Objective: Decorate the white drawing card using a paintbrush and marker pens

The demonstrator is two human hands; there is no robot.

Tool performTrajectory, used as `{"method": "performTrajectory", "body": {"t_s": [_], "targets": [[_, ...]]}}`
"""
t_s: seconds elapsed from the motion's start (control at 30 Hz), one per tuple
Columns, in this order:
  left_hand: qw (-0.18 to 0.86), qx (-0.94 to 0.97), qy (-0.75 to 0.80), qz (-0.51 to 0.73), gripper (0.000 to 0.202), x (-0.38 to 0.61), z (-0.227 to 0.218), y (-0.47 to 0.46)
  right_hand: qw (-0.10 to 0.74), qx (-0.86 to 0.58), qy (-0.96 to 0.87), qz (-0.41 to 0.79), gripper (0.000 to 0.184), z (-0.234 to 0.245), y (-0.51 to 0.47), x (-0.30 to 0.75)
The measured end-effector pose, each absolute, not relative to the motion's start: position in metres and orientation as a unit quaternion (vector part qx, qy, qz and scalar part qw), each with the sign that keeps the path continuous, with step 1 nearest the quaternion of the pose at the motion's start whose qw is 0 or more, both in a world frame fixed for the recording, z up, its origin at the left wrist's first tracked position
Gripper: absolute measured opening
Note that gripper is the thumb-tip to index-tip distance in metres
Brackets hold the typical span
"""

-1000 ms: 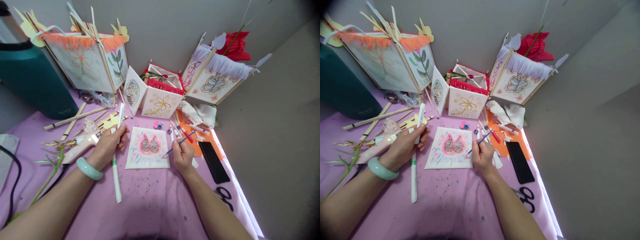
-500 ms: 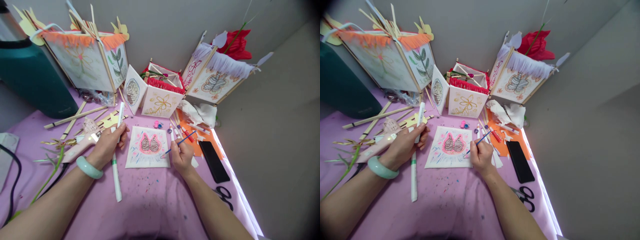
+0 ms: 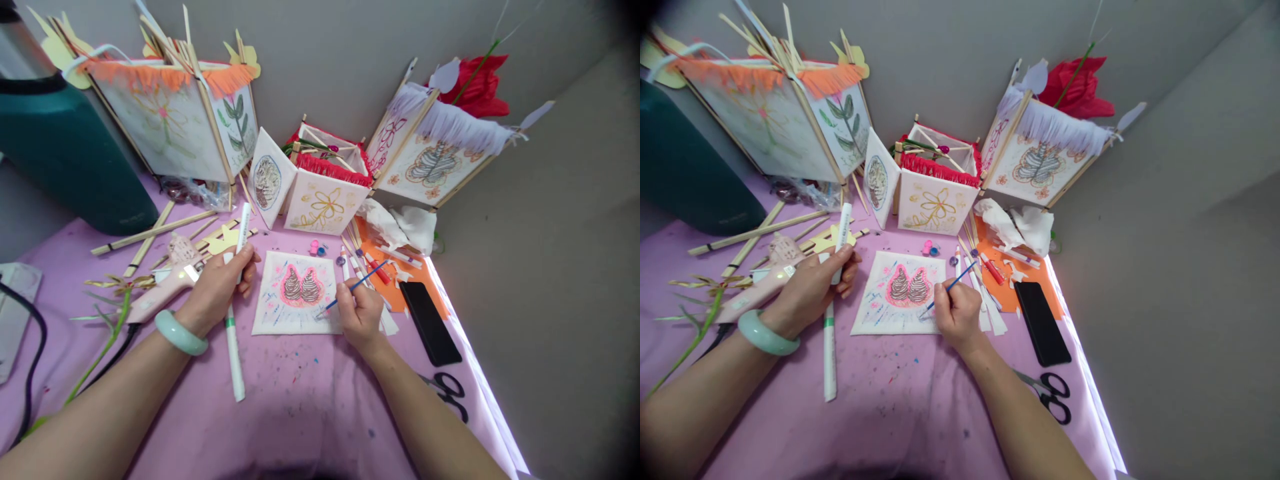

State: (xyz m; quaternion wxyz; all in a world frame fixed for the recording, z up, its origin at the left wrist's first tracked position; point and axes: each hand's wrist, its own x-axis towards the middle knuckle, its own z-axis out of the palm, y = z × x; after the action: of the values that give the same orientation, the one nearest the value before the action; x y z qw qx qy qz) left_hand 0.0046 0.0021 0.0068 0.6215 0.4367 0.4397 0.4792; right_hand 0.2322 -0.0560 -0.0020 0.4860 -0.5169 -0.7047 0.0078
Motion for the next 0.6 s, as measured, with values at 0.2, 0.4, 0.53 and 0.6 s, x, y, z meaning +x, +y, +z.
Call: {"method": "performTrajectory", "body": {"t_s": [0.2, 0.4, 0.53, 0.6], "targets": [[0.621, 0.44, 0.44, 0.477, 0.028, 0.005, 0.007, 0.002, 0.456, -0.498, -0.737, 0.03, 0.026, -0.007, -0.056, 0.224], [0.623, 0.437, 0.436, 0.48, 0.027, 0.004, 0.006, 0.002, 0.483, -0.513, -0.71, 0.002, 0.026, -0.003, -0.056, 0.225], [0.628, 0.429, 0.435, 0.482, 0.027, 0.005, 0.006, 0.002, 0.486, -0.503, -0.714, 0.026, 0.028, -0.004, -0.058, 0.221], [0.629, 0.427, 0.437, 0.482, 0.027, 0.005, 0.007, 0.002, 0.479, -0.5, -0.72, 0.035, 0.029, -0.006, -0.057, 0.22]]}}
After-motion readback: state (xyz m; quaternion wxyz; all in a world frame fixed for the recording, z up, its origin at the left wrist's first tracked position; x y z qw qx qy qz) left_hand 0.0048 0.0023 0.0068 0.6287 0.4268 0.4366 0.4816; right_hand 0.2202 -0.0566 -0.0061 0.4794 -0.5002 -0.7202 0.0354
